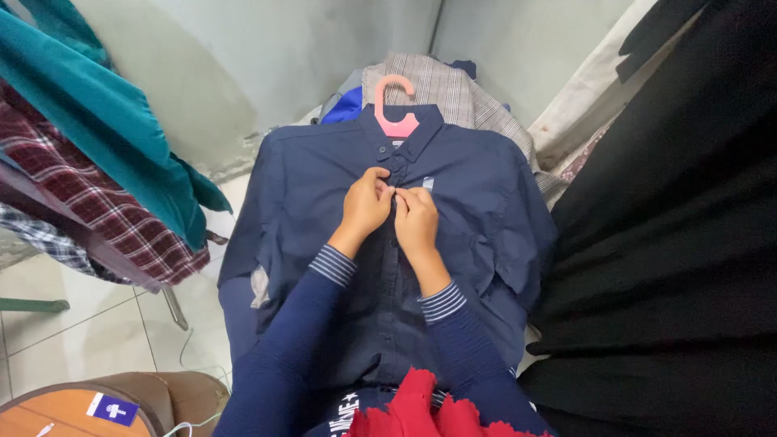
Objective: The recorder is putting a navy blue shirt onto a pink hanger and buttoning the top buttons.
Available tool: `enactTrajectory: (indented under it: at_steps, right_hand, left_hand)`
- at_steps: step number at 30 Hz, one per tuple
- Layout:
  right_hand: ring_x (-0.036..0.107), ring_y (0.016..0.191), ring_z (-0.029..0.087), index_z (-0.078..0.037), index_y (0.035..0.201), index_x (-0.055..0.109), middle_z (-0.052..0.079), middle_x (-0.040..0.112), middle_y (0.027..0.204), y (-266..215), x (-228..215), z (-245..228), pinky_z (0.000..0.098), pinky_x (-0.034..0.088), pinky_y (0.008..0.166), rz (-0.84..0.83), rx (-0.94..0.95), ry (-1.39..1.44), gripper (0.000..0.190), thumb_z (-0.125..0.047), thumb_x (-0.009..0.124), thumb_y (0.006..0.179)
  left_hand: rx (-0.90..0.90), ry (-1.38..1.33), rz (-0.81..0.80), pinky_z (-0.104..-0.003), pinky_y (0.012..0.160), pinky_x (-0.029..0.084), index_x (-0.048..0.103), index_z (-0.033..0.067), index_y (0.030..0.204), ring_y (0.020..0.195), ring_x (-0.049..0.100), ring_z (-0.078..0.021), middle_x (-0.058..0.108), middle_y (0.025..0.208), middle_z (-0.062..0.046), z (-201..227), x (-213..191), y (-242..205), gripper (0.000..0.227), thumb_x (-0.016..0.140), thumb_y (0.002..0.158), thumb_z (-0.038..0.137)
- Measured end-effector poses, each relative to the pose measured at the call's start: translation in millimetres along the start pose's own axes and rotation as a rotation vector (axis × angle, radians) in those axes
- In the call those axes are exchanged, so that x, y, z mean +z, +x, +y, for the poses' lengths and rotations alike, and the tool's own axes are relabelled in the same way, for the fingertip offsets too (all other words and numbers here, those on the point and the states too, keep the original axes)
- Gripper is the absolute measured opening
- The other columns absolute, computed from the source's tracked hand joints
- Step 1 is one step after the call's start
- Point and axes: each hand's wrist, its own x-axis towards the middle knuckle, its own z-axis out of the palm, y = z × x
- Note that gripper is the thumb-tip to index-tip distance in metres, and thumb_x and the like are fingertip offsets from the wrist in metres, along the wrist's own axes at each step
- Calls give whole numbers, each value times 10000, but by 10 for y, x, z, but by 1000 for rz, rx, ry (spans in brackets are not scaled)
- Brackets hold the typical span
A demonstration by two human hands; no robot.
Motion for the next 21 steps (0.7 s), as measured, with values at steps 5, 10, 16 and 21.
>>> enactTrajectory:
  at_steps: [5, 10, 16, 21]
  right_hand:
    - [682, 994, 291, -107, 1076, 752, 71, 677, 1024, 495, -95, -55, 382, 545, 848, -37, -200, -43, 140, -128, 659, 973]
    - [566, 1287, 266, -131, 1244, 704, 60, 694, 1246, 1008, 119, 96, 406, 372, 1052, -254, -397, -134, 301, -64, 531, 1008]
    - [597, 1209, 223, -194, 1134, 739, 6, 674, 1081, 1188, 205, 631, 424, 328, 1097, -458, -412, -26, 451, -61, 641, 715]
    - [612, 1140, 269, -181, 1007, 782, 28, 641, 998, 1175, 190, 845, 451, 359, 1077, -523, -327, 186, 364, -57, 781, 665]
  left_hand:
    - [295, 118, 161, -423, 760, 580, 716, 84, 1053, 850, 714, -331, 694, 936, -81, 223, -179, 74, 142, 617, 962, 130]
    - [494, 259, 331, -402, 752, 551, 698, 125, 911, 819, 657, -316, 617, 883, -53, 196, -208, 458, 85, 625, 884, 91]
    - [585, 126, 392, -348, 754, 555, 742, 168, 935, 816, 659, -253, 628, 886, -14, 5, -160, 538, 82, 696, 870, 147]
    - [602, 92, 361, -340, 762, 549, 778, 214, 937, 830, 648, -218, 641, 907, 16, -157, -93, 592, 111, 745, 832, 205]
